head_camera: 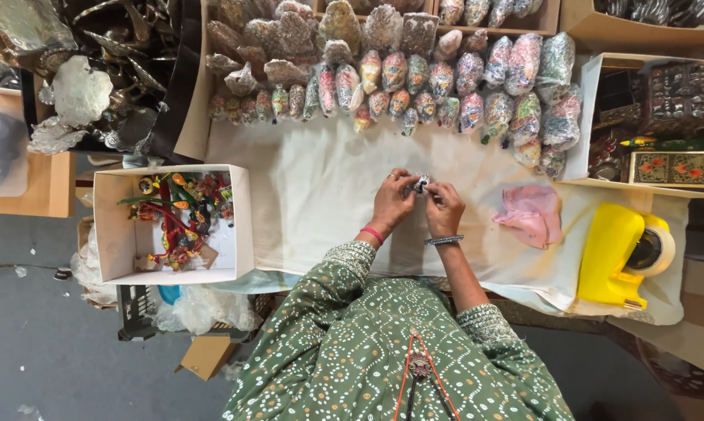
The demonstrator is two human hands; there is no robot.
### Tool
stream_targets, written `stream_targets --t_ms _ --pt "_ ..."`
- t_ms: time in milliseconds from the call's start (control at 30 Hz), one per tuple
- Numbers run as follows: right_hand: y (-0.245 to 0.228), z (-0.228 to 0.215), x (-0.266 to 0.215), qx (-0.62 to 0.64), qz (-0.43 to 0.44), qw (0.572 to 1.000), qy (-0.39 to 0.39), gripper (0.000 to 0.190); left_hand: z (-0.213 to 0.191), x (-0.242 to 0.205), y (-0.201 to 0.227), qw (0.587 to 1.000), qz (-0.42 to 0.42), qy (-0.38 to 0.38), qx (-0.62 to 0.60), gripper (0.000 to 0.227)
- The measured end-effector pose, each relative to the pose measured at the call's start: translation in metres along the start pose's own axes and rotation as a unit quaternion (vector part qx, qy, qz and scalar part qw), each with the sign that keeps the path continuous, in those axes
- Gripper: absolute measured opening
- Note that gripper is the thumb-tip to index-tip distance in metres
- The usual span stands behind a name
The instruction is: Cleaning decorative figurines using a cloth and wrapping them in bubble wrap for storage or shipment.
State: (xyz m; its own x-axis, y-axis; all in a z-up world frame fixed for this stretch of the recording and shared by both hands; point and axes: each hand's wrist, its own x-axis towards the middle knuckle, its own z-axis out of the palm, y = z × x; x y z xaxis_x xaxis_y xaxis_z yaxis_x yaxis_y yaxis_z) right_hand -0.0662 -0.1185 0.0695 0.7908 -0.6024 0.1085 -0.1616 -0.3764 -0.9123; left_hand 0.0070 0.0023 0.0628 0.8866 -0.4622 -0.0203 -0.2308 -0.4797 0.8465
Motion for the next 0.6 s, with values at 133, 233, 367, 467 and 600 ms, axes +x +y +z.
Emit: stream_targets --t_ms 133,233,367,467,600 --pt "-0.007 0.002 0.004 -0.025 0.011 1.0 -0.009 0.012 0.0 0.0 0.002 1.0 -0.004 -0.003 0.014 0.033" --pt "-0.007 0.006 0.003 -0.006 0.074 0.997 0.001 0.012 -0.002 -0.001 0.007 1.0 -0.011 0.006 0.025 0.03" --pt "-0.016 0.006 -0.004 0.004 0.075 0.997 -0.003 0.021 -0.004 -0.001 0.006 0.999 -0.03 -0.006 0.019 0.032" --pt "-0.027 0.006 -0.01 -0.088 -0.011 0.996 -0.013 0.022 -0.001 -0.003 0.0 1.0 -0.012 0.0 0.016 0.033" --pt "-0.039 0.005 -0.014 -0.266 -0.108 0.956 -0.057 0.015 -0.002 -0.005 0.004 0.999 0.028 0.031 0.027 0.032"
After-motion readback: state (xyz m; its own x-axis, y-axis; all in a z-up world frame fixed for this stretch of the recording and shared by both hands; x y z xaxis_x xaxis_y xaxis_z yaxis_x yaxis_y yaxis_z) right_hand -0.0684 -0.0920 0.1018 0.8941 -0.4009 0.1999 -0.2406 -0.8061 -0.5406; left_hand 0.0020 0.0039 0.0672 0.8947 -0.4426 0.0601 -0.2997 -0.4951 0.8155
